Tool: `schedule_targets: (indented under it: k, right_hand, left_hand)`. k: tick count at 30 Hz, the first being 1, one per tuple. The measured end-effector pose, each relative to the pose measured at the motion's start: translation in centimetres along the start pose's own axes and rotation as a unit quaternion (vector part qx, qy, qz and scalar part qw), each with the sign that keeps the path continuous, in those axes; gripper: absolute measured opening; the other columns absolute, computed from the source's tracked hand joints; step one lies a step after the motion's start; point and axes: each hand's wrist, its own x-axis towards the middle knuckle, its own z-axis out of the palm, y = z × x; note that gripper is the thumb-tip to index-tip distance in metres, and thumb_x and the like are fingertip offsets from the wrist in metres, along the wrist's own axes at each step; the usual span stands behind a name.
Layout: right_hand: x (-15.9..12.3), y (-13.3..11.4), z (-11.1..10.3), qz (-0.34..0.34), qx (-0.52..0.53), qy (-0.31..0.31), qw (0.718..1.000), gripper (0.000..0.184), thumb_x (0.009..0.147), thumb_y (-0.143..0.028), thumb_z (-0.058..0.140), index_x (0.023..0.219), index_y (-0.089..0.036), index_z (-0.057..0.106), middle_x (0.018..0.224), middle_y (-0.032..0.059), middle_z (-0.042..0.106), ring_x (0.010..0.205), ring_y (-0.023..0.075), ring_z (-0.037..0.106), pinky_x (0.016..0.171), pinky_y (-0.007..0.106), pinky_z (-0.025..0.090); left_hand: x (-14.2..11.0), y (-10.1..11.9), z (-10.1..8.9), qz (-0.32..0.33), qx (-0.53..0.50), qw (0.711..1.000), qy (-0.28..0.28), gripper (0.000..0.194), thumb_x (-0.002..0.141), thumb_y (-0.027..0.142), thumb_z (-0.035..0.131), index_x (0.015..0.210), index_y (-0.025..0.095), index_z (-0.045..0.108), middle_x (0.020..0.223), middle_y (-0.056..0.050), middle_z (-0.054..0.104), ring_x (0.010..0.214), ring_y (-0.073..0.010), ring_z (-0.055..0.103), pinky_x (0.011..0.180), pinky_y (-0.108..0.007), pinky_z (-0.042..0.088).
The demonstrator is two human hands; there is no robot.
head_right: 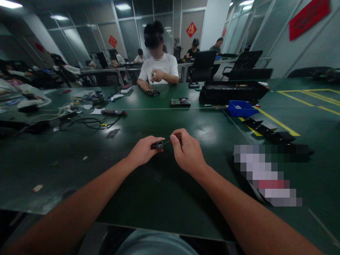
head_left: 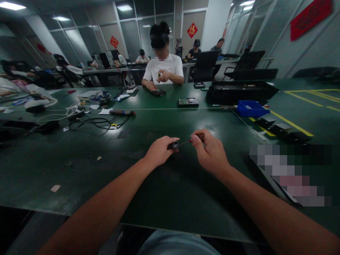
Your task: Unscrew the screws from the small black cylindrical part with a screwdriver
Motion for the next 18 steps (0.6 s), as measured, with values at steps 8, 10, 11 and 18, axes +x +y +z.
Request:
schedule_targets:
  k: [8,10,11,18]
  right_hand:
    - [0.25,0.23,-0.10,0.010,-0.043,-0.009,0.999,0.021,0.099,-0.036,0.045,0.098,-0.021,0.059,0.081,0.0062,0.071,0.072,0.0209,0.066,0.065,0.033,0.043]
    - [0.27,0.29,-0.12,0.016,-0.047,-0.008,0.999,0.022,0.100,-0.037,0.045,0.098,-0.020,0.059,0.082,0.0062,0.071,0.072,0.0211,0.066,0.065,0.033,0.043]
    - [0.28,0.29,-0.14,0.019,-0.048,-0.005,0.999,0.022,0.100,-0.038,0.045,0.098,-0.020,0.059,0.082,0.0064,0.071,0.073,0.0212,0.066,0.066,0.033,0.043]
    - [0.65,0.11,-0.52,0.016,-0.067,0.005,0.998,0.018,0.098,-0.032,0.045,0.092,-0.021,0.058,0.079,0.0053,0.067,0.073,0.0205,0.062,0.067,0.033,0.041]
  left_hand:
    - [-0.04,-0.13,-0.04,-0.017,0.018,1.000,-0.006,0.044,0.086,0.027,0.071,0.130,0.028,0.065,0.113,-0.004,0.069,0.101,-0.0211,0.064,0.088,-0.035,0.050]
    - [-0.03,-0.16,-0.06,-0.026,0.024,0.999,-0.008,0.045,0.087,0.029,0.071,0.131,0.028,0.064,0.113,-0.004,0.069,0.101,-0.0214,0.064,0.089,-0.035,0.050]
    - [-0.03,-0.17,-0.07,-0.028,0.026,0.999,-0.010,0.045,0.086,0.030,0.071,0.131,0.029,0.064,0.113,-0.004,0.069,0.101,-0.0215,0.064,0.088,-0.035,0.051]
    - [-0.09,-0.33,0.00,-0.031,0.030,0.999,-0.003,0.046,0.085,0.031,0.073,0.130,0.030,0.065,0.113,-0.004,0.069,0.100,-0.0215,0.065,0.086,-0.034,0.051]
